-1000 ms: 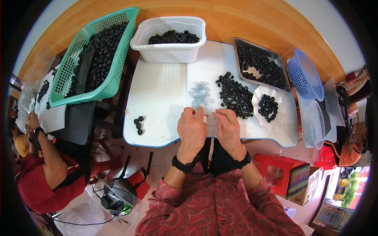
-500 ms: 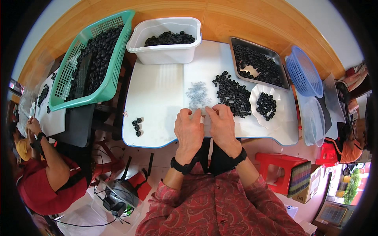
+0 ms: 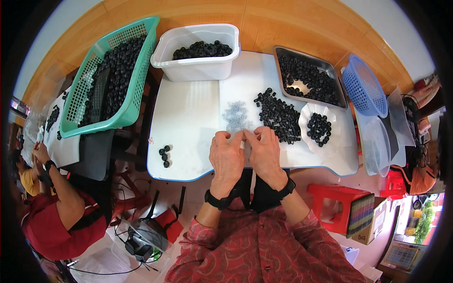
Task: Sorting and assembling small black rubber components and white plastic pins at a workshop table.
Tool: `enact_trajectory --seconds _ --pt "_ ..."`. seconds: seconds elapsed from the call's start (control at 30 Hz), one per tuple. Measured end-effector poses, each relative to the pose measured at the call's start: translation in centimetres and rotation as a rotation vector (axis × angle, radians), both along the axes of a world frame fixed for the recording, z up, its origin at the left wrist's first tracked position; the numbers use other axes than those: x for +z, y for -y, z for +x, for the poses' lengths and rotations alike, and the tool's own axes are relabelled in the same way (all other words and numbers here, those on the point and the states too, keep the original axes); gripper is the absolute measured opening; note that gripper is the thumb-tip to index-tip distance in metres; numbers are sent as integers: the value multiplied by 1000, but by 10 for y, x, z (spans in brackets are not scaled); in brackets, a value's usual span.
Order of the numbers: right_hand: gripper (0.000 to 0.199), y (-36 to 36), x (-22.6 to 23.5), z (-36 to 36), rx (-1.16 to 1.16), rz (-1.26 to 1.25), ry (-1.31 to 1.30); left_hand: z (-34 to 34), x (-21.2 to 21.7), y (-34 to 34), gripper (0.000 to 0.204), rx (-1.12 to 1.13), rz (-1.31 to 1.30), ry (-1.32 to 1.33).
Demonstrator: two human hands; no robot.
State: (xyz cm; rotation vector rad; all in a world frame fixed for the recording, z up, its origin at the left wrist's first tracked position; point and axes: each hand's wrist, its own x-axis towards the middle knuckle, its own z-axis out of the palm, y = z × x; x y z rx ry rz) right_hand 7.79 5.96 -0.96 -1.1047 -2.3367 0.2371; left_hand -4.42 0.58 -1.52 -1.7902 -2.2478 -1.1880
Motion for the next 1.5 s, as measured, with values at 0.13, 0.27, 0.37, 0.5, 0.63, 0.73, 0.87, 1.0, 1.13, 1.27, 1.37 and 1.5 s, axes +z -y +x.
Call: enact_trajectory --seconds 0.13,0.27,0.37,0.5,0.63,0.73,0.87,1.0,1.13,1.27,1.37,1.5 --pt "51 -2 1 2 28 -30 -42 -1 -2 -4 40 1 15 47" --pt "42 -3 4 -4 -44 19 -27 -3 -1 -18 40 58 -23 -57" --pt "42 -6 5 -5 -54 1 20 -3 4 -21 42 45 -66 -45" --pt "36 -7 1 2 0 7 -88 -6 8 -11 42 -1 -59 0" --pt "32 -7 -5 1 -5 12 -135 -8 7 -6 38 -5 -31 80" --pt "28 -8 -5 -2 -12 18 -166 -15 6 1 33 28 -5 172" --pt "23 -3 -5 9 11 -21 -213 -48 -9 0 38 238 56 89" --pt "22 -2 -6 9 27 17 -204 -79 0 -11 58 424 -112 -155" --pt "22 -2 -6 10 33 38 -189 -98 -14 -17 47 423 -219 -147" --pt "22 -2 -6 11 42 48 -191 -95 -7 -5 33 305 -171 -63" --pt "22 -3 -7 12 49 39 -202 -88 -2 -1 26 307 -70 26" --pt "23 1 -10 15 43 32 -249 -92 -5 3 28 275 -64 -7"
